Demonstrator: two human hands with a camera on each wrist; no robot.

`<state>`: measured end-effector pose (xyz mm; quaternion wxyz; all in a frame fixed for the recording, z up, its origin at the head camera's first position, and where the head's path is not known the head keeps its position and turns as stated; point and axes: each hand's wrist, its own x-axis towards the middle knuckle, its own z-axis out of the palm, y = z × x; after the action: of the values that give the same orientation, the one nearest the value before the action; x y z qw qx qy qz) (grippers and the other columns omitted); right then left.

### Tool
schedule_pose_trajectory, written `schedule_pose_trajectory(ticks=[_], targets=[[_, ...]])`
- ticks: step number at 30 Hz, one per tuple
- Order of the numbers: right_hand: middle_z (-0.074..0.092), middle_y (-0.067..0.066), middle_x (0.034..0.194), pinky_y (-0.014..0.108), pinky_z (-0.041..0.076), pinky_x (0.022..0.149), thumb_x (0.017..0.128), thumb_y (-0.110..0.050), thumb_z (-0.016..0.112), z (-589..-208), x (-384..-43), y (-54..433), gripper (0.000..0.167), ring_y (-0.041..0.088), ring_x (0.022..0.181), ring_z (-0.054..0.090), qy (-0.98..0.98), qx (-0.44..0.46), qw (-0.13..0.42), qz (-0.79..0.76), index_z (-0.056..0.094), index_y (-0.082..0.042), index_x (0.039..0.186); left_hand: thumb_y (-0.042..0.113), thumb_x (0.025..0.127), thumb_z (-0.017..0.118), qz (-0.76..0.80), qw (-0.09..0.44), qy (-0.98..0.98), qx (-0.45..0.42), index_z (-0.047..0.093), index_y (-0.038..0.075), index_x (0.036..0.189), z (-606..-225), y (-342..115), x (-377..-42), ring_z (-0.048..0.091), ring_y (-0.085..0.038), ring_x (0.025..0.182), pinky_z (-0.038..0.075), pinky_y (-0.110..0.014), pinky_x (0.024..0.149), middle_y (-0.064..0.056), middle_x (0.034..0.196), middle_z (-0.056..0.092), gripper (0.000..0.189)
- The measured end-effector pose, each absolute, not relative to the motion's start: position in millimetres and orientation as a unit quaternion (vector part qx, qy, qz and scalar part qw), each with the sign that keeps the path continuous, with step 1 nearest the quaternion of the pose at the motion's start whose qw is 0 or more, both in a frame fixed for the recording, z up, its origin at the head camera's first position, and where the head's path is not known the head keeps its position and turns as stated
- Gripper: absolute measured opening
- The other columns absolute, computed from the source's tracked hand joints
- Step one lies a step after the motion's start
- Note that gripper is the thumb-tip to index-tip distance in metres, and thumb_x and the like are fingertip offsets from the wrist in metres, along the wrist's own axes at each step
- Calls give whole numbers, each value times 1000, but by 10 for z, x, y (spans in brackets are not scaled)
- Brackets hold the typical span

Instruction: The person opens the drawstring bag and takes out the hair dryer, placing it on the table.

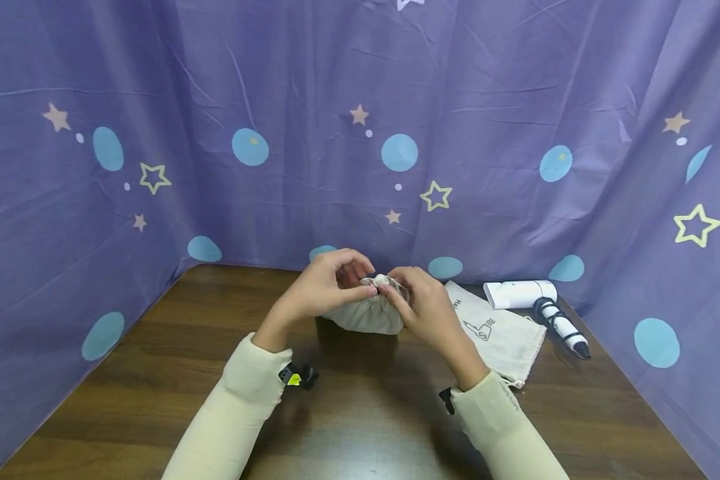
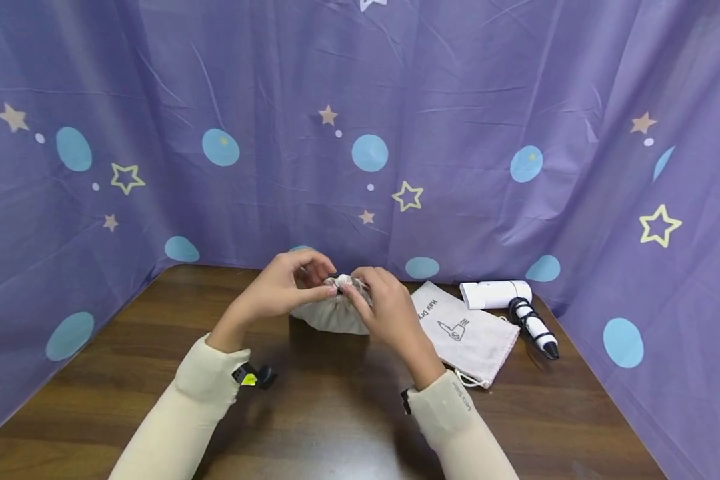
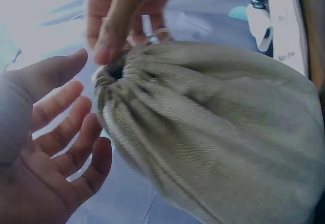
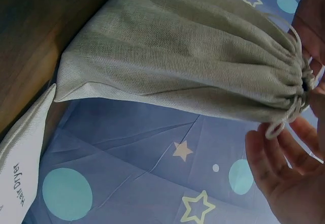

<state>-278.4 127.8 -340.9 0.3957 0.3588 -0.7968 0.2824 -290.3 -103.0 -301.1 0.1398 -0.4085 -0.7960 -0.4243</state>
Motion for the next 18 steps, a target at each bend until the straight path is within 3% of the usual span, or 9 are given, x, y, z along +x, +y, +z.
schedule_pose_trajectory(ticks=[6, 18], targets=[[66, 10, 96, 43, 52, 78, 96, -17, 72, -3402, -2835, 1224, 17, 29, 87, 61, -785, 341, 467, 223, 69, -3, 104, 14, 86, 83, -349, 242, -793, -436, 68, 6, 102, -3090, -930, -2963, 59, -20, 82, 52, -36, 72, -6, 90, 63, 23], [67, 14, 98, 44, 52, 75, 94, -12, 71, -3428, -2847, 1155, 21, 34, 83, 61, -775, 327, 514, 171, 67, 0, 111, 20, 87, 80, -300, 327, -810, -383, 66, 9, 99, -3238, -832, -3032, 54, -16, 80, 48, -30, 71, -2, 88, 58, 22]])
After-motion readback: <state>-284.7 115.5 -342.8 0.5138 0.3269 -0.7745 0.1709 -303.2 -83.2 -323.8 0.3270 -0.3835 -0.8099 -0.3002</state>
